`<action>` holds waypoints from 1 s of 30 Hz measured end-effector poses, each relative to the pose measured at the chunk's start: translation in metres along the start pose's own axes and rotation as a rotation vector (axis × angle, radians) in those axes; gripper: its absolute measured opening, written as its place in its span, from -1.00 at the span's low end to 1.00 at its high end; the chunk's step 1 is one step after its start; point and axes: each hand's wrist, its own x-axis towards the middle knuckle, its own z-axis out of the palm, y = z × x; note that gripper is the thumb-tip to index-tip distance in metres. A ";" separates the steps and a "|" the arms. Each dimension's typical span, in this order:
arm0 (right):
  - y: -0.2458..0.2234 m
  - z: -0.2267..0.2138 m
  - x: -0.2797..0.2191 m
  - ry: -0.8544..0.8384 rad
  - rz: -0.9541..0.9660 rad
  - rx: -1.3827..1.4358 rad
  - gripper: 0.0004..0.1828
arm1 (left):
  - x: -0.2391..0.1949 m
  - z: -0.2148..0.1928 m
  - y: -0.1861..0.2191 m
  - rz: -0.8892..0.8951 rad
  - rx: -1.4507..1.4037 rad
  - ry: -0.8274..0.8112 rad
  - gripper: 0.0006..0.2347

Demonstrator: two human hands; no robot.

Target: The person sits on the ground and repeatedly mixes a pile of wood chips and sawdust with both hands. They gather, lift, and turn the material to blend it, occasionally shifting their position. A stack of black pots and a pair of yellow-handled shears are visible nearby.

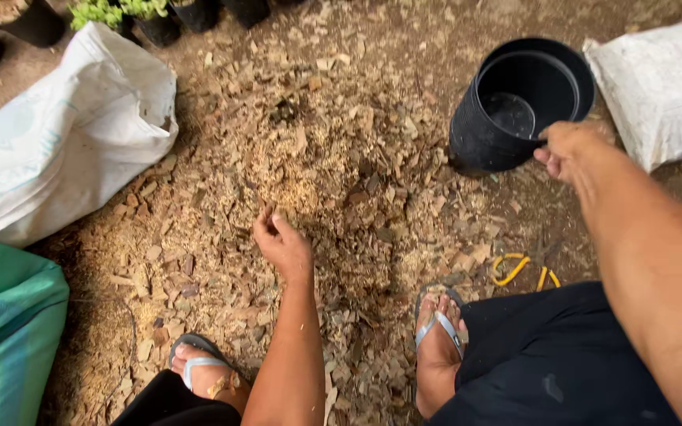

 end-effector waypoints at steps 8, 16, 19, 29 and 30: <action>-0.012 -0.045 -0.039 0.072 -0.262 -0.607 -0.58 | -0.060 0.057 0.047 0.321 -0.024 -0.404 -0.72; 0.006 -0.048 0.006 0.201 -0.601 -0.873 -0.41 | -0.135 0.173 0.126 0.534 0.065 -0.734 -0.45; 0.019 -0.050 0.028 0.200 -0.708 -0.889 -0.40 | -0.148 0.211 0.143 0.340 0.029 -0.732 -0.49; 0.035 -0.045 0.053 0.203 -0.909 -0.392 -0.59 | -0.155 0.249 0.125 0.323 0.180 -0.397 -0.65; 0.034 -0.042 0.057 0.212 -0.948 -0.271 -0.58 | -0.155 0.248 0.124 0.335 0.186 -0.385 -0.66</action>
